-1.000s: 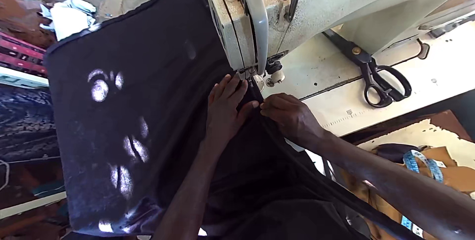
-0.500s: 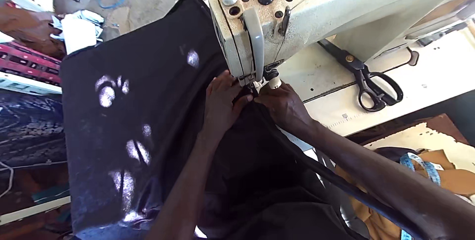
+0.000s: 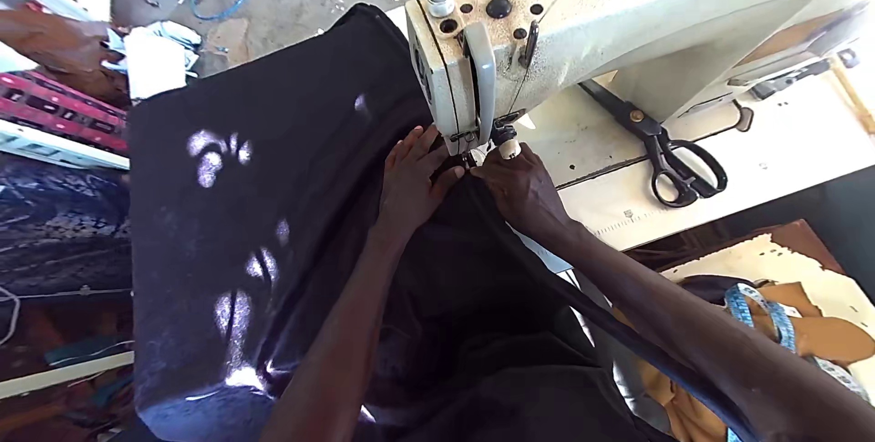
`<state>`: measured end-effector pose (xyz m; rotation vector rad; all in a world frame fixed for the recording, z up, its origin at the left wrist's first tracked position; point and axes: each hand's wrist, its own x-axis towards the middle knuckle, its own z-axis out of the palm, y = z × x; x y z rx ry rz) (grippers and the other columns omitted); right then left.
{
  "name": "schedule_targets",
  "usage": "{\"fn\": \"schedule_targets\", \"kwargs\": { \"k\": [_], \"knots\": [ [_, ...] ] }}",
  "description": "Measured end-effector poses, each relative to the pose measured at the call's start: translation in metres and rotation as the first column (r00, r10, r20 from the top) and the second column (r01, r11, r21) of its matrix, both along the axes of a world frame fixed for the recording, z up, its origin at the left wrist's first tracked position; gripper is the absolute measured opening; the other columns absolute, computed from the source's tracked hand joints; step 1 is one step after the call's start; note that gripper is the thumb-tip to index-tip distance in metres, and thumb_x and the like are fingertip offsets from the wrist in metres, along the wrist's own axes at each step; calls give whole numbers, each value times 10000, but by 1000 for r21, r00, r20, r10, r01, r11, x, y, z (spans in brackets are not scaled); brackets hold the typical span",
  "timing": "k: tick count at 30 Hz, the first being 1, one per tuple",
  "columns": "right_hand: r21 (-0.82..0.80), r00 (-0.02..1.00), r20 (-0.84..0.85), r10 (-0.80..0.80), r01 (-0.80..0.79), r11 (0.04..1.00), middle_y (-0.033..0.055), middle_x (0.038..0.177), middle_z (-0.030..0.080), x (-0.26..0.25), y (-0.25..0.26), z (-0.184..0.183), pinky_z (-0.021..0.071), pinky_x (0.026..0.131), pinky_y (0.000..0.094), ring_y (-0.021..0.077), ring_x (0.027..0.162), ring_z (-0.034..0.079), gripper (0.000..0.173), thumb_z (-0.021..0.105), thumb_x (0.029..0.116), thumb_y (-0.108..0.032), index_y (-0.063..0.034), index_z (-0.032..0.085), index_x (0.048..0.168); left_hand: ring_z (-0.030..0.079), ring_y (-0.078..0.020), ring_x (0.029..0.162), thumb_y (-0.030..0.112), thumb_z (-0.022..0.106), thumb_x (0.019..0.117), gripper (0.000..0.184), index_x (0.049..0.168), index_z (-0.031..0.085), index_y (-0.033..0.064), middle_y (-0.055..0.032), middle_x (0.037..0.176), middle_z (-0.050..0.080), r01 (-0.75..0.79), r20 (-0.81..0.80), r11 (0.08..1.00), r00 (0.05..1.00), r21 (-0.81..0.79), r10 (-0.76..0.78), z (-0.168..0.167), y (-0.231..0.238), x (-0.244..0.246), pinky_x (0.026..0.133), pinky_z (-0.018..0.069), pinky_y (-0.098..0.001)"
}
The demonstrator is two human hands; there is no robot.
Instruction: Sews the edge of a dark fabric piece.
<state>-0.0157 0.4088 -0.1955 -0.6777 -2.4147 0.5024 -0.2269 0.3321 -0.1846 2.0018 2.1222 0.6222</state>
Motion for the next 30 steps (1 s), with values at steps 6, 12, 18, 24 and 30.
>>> {"fn": "schedule_targets", "kwargs": {
  "k": [6, 12, 18, 24, 30],
  "knots": [
    [-551, 980, -167, -107, -3, 835, 56, 1061, 699, 70, -62, 22, 616, 760, 340, 137, 859, 692, 233, 603, 1026, -180, -64, 696, 1206, 291, -304, 1540, 521, 450, 1057, 609, 1543, 482, 154, -61, 1626, 411, -245, 49, 966, 969, 79, 242, 33, -115, -35, 1240, 239, -583],
    [-991, 981, -103, -162, -87, 105, 129, 869, 743, 132, -119, 37, 579, 479, 304, 182, 582, 688, 250, 483, 1069, -216, -38, 598, 1202, 218, -474, 1529, 726, 298, 1000, 826, 1584, 407, 152, -151, 1671, 295, -735, -149, 671, 677, -94, 721, 10, -247, -149, 1142, 158, -778],
    [-955, 964, -135, -229, -188, -231, 37, 762, 706, 131, -141, 58, 535, 469, 204, 70, 553, 641, 271, 412, 1095, -159, -49, 647, 1173, 104, -436, 1570, 809, 241, 956, 884, 1629, 314, 241, -66, 1722, 177, -713, -159, 691, 701, -122, 695, -1, -232, -223, 1184, 56, -743],
    [-988, 954, -144, -262, -152, -10, 132, 763, 717, 108, -159, 71, 539, 438, 270, 154, 542, 661, 118, 619, 1000, -91, 11, 651, 1050, 279, -396, 1532, 657, 382, 1018, 746, 1501, 523, 106, -141, 1622, 399, -500, -108, 862, 855, 82, 506, 3, -207, -269, 1209, 173, -680],
    [-965, 955, -157, -251, -94, 244, 106, 759, 738, 107, -175, 48, 573, 475, 292, 170, 562, 690, 155, 675, 988, -150, 4, 664, 986, 363, -359, 1500, 388, 501, 1066, 512, 1419, 590, 29, -175, 1544, 495, -280, 27, 919, 958, 278, 284, 36, -145, -122, 1235, 262, -565]
  ]
}}
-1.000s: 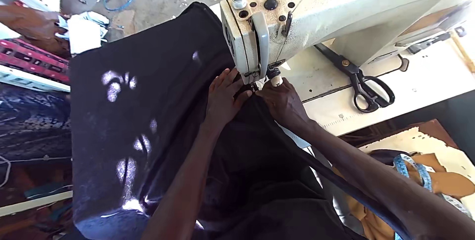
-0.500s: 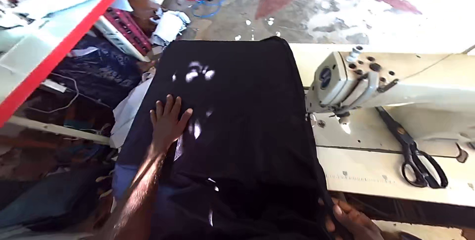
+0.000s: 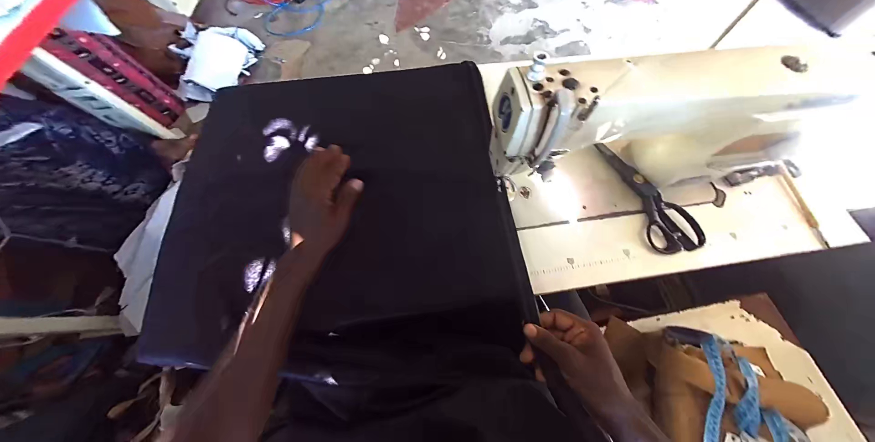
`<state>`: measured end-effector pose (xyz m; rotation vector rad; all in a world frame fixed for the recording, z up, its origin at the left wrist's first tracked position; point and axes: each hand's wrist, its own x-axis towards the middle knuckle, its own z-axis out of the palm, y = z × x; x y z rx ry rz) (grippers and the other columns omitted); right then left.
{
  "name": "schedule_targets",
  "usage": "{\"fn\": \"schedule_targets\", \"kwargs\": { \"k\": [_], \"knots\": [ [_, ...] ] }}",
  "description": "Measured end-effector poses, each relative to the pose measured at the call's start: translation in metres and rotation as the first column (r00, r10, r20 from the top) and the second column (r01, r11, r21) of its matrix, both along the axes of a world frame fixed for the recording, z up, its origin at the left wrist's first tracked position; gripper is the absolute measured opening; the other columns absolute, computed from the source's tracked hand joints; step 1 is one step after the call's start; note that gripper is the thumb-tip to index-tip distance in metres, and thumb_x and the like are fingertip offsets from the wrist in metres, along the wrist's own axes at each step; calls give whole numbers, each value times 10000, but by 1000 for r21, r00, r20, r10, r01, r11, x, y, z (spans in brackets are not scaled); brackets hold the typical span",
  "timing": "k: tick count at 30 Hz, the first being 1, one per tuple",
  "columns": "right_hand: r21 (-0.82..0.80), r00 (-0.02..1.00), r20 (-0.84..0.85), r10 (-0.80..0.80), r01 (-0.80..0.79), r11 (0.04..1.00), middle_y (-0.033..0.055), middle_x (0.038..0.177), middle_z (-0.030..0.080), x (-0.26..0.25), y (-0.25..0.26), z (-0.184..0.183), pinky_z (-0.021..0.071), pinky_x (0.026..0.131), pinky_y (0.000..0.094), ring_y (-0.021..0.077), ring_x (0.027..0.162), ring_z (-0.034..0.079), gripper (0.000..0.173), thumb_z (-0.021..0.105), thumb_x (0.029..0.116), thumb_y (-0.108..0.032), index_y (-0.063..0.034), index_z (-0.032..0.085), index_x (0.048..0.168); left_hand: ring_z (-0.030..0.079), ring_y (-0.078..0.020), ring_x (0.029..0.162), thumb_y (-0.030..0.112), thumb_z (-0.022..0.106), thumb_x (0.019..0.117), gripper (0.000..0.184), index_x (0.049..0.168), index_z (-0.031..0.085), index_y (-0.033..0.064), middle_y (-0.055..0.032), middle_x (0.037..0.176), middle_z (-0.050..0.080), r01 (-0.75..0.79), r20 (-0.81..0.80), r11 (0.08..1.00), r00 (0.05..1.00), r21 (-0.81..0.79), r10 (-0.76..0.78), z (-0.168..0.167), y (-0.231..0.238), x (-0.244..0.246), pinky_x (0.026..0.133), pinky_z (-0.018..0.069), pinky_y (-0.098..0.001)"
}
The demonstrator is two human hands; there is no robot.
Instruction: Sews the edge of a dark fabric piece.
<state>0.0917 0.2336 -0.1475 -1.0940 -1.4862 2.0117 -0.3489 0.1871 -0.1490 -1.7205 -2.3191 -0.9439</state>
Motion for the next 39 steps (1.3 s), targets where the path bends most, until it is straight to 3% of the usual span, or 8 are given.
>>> {"fn": "schedule_targets", "kwargs": {
  "k": [4, 8, 13, 25, 28, 32, 36, 39],
  "knots": [
    [170, 998, 64, 21, -32, 985, 65, 772, 749, 0, -8, -7, 594, 523, 296, 158, 594, 700, 174, 657, 1005, -188, -20, 700, 1021, 501, -274, 1405, 416, 597, 1021, 550, 1434, 586, 53, -124, 1499, 551, 217, 320, 972, 930, -87, -179, 4, 23, 162, 1164, 417, -499],
    [253, 987, 151, 57, -95, 963, 0, 791, 756, 3, -9, -31, 602, 554, 292, 122, 609, 702, 204, 604, 1039, -246, -69, 707, 1033, 592, -276, 1216, 411, 679, 982, 563, 1442, 585, 100, -100, 1345, 624, 236, 424, 969, 887, -74, -184, -12, 26, 231, 991, 522, -486],
    [300, 980, 180, 86, -138, 944, -37, 807, 756, 5, -9, -43, 614, 576, 299, 104, 631, 708, 226, 532, 1069, -266, -112, 686, 1009, 519, -290, 1300, 433, 657, 987, 472, 1342, 680, 123, -58, 1504, 528, 239, 262, 966, 943, -102, -205, -35, 27, 240, 1023, 472, -489],
    [328, 964, 231, 131, -204, 922, -66, 778, 739, 7, -8, -54, 590, 576, 284, 73, 619, 686, 258, 498, 1077, -307, -151, 678, 979, 492, -239, 1321, 383, 670, 987, 413, 1311, 700, 128, -32, 1502, 526, 236, 309, 966, 931, -104, -194, -38, 26, 240, 1068, 440, -433],
    [382, 974, 227, 16, -104, 918, -32, 702, 627, 8, -1, -64, 505, 533, 310, 97, 578, 581, 294, 521, 1065, -386, -151, 693, 1019, 486, -240, 1333, 385, 665, 991, 413, 1315, 697, 130, -27, 1511, 517, 240, 296, 964, 934, -111, -199, -38, 25, 241, 1080, 435, -434],
    [291, 993, 112, 41, -73, 954, 47, 1096, 682, 1, 19, -86, 569, 830, 326, 123, 953, 656, 211, 572, 1050, -204, -81, 734, 1107, 484, -243, 1340, 375, 662, 995, 406, 1310, 700, 121, -31, 1522, 508, 243, 303, 964, 932, -108, -201, -37, 24, 241, 1081, 434, -436],
    [120, 996, -69, 54, -46, 992, 50, 782, 682, 3, 15, -81, 512, 562, 283, 125, 629, 605, 145, 615, 1019, -127, -68, 741, 976, 482, -246, 1327, 375, 666, 993, 403, 1307, 697, 124, -35, 1510, 504, 252, 292, 960, 933, -121, -209, -34, 24, 241, 1069, 438, -436],
    [166, 997, -59, 40, -30, 986, 37, 727, 651, 11, 5, -69, 480, 524, 276, 123, 587, 575, 157, 600, 1027, -150, -90, 737, 979, 511, -269, 1226, 353, 676, 987, 367, 1282, 712, 137, -55, 1360, 570, 253, 267, 954, 942, -161, -205, -27, 23, 245, 980, 458, -451]
  ]
}}
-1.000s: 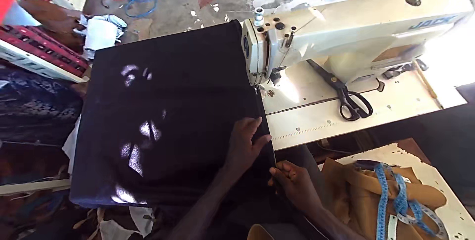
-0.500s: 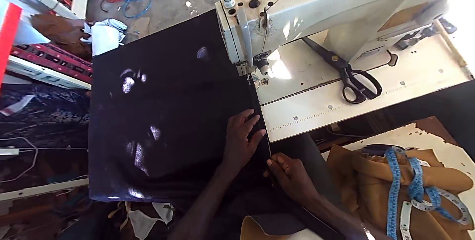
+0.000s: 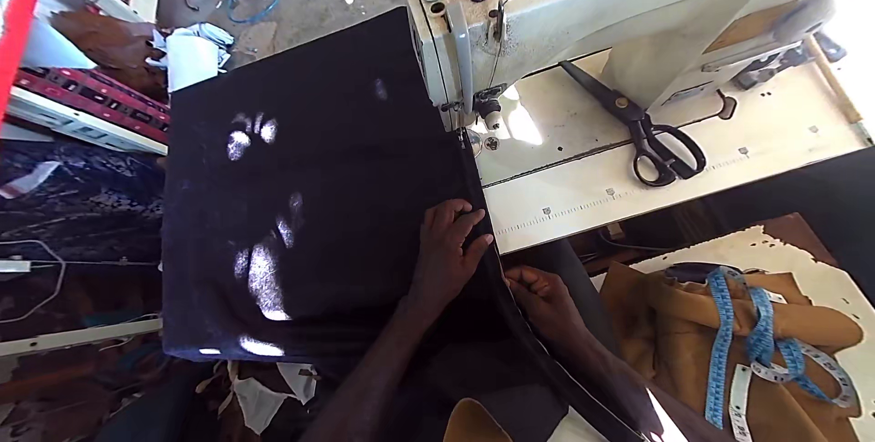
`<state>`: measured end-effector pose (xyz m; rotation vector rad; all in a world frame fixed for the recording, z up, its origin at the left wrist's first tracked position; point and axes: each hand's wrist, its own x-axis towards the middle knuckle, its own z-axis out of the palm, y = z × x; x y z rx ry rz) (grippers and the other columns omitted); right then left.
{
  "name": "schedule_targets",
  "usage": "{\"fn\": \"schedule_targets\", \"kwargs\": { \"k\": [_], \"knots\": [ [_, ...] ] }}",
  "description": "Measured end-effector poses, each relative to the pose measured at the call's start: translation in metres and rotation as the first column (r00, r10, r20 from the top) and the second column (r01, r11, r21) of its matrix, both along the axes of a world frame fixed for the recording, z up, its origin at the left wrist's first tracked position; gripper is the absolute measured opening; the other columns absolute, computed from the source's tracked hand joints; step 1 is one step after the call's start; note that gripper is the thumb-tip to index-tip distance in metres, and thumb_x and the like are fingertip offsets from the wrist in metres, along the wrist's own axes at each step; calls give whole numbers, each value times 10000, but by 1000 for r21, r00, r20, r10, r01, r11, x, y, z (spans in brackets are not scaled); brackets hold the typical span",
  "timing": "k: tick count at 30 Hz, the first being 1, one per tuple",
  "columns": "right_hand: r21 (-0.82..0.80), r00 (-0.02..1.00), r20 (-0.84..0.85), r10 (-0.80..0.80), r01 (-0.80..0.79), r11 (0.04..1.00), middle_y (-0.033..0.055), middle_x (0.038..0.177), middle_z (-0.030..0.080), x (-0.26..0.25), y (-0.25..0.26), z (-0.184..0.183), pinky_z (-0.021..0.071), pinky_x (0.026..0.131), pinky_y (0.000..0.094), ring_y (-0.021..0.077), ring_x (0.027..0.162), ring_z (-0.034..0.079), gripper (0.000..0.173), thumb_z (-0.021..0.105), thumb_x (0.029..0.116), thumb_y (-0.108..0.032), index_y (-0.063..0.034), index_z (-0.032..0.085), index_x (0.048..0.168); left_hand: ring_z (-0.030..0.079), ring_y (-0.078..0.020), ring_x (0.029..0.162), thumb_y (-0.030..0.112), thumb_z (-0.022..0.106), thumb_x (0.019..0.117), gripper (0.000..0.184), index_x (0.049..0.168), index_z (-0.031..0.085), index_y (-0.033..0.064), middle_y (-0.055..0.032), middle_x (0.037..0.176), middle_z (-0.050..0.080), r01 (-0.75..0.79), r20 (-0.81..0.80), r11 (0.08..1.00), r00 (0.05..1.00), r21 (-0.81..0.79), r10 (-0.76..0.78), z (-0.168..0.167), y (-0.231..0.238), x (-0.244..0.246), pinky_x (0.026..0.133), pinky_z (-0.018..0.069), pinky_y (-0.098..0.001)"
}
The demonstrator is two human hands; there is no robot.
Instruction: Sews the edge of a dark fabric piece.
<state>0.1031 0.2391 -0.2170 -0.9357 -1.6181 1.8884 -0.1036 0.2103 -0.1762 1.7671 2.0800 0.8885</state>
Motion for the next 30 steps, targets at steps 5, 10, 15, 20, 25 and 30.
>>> {"fn": "schedule_targets", "kwargs": {
  "k": [5, 10, 15, 20, 25, 30],
  "knots": [
    [107, 994, 47, -99, 93, 990, -3, 722, 671, -1, -8, 9, 493, 517, 253, 90, 574, 581, 118, 639, 1002, -143, -98, 747, 986, 615, -261, 953, 266, 671, 1000, 319, 1269, 699, 98, -89, 1047, 638, 41, -27, 994, 999, -100, -44, 18, -8, 16, 805, 543, -436],
    [347, 989, 91, -114, 76, 935, -55, 790, 706, -2, -11, 15, 540, 561, 217, 31, 625, 622, 116, 658, 979, -160, -125, 761, 1018, 625, -166, 733, 251, 636, 1024, 173, 998, 711, 97, -48, 923, 617, -2, -21, 982, 1000, -188, -2, 33, -16, 29, 636, 567, -366],
    [603, 987, 108, -120, 31, 797, -35, 800, 685, -4, -10, 14, 562, 627, 225, 39, 688, 638, 134, 652, 965, -191, -109, 752, 933, 632, -227, 733, 412, 675, 985, 319, 974, 673, 93, -88, 977, 600, -26, -78, 925, 997, -378, -4, 51, -12, 37, 607, 563, -426],
    [703, 997, 32, -73, 30, 711, -21, 839, 688, 2, 10, 17, 582, 661, 243, 55, 733, 651, 138, 635, 939, -176, -100, 750, 959, 657, -250, 758, 185, 651, 979, 104, 940, 673, 91, -89, 961, 631, -57, -153, 903, 988, -425, -9, 55, -5, 44, 616, 571, -445],
    [884, 977, 214, 10, -198, 424, 69, 1427, 595, -11, 61, 26, 466, 1107, 461, 283, 1367, 512, 342, 598, 971, -140, -129, 695, 1299, 670, -274, 734, 277, 642, 992, 200, 915, 663, 94, -89, 851, 664, -101, -207, 896, 978, -433, 11, 53, -4, 48, 602, 553, -478],
    [934, 967, 179, 181, -225, 277, 66, 1321, 670, -26, 87, 15, 458, 1113, 439, 276, 1348, 541, 199, 581, 1007, -133, -86, 755, 1091, 624, -228, 648, 270, 679, 961, 187, 869, 644, 111, -52, 717, 611, -100, -44, 879, 995, -466, 89, 59, -2, 40, 564, 518, -445]
  ]
}}
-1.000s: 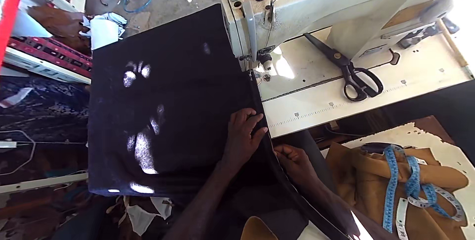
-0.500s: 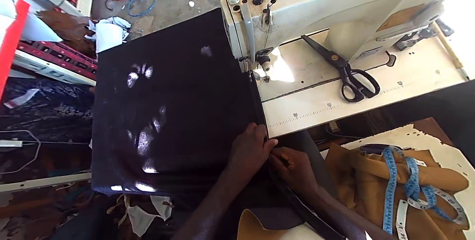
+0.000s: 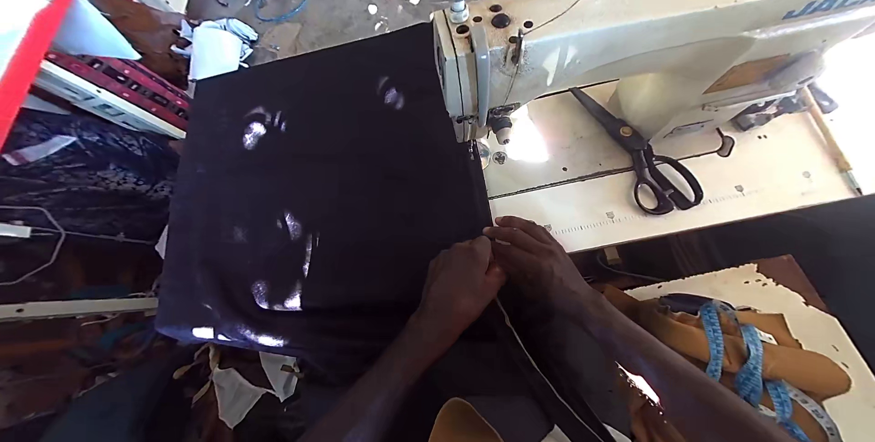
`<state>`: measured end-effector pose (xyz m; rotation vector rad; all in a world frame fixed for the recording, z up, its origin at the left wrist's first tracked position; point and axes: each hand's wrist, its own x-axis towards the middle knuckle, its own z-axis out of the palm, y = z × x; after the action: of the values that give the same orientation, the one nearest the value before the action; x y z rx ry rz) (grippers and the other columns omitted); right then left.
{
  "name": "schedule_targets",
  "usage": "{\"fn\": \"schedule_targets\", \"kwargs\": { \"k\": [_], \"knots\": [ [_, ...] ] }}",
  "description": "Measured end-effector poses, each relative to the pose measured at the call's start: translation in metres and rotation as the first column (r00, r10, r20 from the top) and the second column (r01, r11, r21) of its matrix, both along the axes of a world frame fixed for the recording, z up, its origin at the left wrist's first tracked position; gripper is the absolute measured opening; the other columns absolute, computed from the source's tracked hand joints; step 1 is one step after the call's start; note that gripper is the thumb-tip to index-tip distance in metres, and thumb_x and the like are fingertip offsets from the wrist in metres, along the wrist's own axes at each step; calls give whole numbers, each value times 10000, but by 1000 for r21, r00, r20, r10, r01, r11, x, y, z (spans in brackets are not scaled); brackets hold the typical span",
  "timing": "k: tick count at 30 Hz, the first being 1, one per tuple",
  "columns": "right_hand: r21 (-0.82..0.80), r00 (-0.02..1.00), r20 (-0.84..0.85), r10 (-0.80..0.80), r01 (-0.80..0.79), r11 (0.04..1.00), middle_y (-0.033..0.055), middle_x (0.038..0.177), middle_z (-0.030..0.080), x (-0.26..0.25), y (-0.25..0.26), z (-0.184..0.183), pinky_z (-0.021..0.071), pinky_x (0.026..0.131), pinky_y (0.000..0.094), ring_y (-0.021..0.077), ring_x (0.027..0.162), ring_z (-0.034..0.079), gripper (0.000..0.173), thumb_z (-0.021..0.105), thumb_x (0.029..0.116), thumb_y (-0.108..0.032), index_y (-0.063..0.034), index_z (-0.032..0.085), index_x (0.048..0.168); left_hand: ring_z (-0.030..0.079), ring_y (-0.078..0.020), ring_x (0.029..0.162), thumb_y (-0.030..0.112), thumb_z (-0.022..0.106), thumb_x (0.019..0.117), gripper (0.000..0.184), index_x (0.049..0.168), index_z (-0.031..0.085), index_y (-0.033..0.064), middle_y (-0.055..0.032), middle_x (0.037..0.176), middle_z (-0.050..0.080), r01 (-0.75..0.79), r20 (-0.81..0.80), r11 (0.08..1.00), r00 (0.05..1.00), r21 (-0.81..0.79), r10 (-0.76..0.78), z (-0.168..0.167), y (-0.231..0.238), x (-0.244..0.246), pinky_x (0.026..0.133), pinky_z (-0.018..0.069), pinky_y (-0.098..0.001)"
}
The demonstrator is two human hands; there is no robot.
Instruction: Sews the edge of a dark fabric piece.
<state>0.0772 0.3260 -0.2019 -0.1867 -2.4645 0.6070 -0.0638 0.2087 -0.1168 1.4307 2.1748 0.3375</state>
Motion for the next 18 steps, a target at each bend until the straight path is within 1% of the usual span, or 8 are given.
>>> {"fn": "schedule_targets", "kwargs": {
  "k": [3, 4, 6, 8, 9, 11, 14, 18],
  "knots": [
    [26, 999, -15, 32, -31, 999, 57, 1163, 723, -5, 5, 0, 489, 1070, 420, 254, 1267, 600, 192, 564, 975, -50, -73, 754, 962, 614, -207, 644, 268, 646, 993, 212, 874, 669, 94, -58, 717, 623, 78, 233, 996, 970, -37, -67, 1, 16, -33, 602, 525, -437],
    [41, 999, -12, 31, -30, 999, 52, 1145, 727, -7, 6, -1, 495, 1061, 419, 248, 1255, 607, 194, 562, 967, -34, -75, 750, 944, 651, -211, 710, 279, 639, 1004, 218, 948, 709, 81, -73, 793, 668, 88, 252, 996, 964, 10, -87, 0, 25, -51, 670, 558, -457],
    [68, 1000, -5, 14, -14, 998, 68, 1165, 722, -8, 3, -2, 496, 1063, 425, 265, 1276, 596, 192, 567, 965, -15, -70, 752, 961, 683, -226, 1038, 331, 651, 1003, 336, 1207, 719, 73, -89, 1131, 712, 62, 125, 978, 988, 202, -88, -13, 46, -86, 926, 560, -493],
    [64, 1000, 8, -7, 6, 998, 89, 1209, 708, -8, -2, -2, 489, 1083, 427, 281, 1308, 577, 184, 568, 973, -10, -58, 746, 978, 443, -280, 1450, 425, 668, 976, 575, 1413, 612, 55, -88, 1525, 533, 125, 15, 920, 990, 372, -140, -37, 67, -119, 1188, 355, -532],
    [65, 1000, 17, -25, 24, 998, 86, 1220, 708, -8, -3, -3, 492, 1084, 425, 277, 1306, 582, 181, 569, 982, -20, -59, 745, 987, 353, -293, 1511, 475, 667, 964, 641, 1441, 588, 54, -75, 1581, 474, 171, -12, 889, 983, 425, -183, -49, 76, -129, 1224, 284, -550],
    [76, 996, 52, -69, 65, 995, 62, 1212, 714, -6, -6, -1, 517, 1011, 417, 249, 1237, 619, 192, 564, 981, -30, -74, 751, 997, 291, -258, 1543, 580, 622, 954, 695, 1455, 587, 101, -10, 1607, 447, 224, -61, 874, 974, 431, -220, -67, 83, -133, 1236, 214, -561],
    [96, 987, 109, -120, 110, 989, 40, 1199, 718, -7, -9, 5, 514, 830, 399, 230, 1074, 649, 201, 566, 970, -41, -91, 759, 995, 284, -222, 1545, 638, 576, 955, 705, 1462, 590, 149, 43, 1606, 445, 234, -96, 885, 972, 403, -213, -71, 83, -132, 1244, 198, -538],
    [96, 975, 161, -155, 141, 985, 25, 1173, 723, -11, -8, 12, 502, 800, 399, 223, 1036, 651, 191, 572, 955, -46, -105, 754, 968, 287, -225, 1542, 659, 544, 962, 707, 1468, 586, 169, 54, 1608, 442, 232, -120, 886, 972, 402, -200, -70, 84, -132, 1234, 206, -539]
  ]
}}
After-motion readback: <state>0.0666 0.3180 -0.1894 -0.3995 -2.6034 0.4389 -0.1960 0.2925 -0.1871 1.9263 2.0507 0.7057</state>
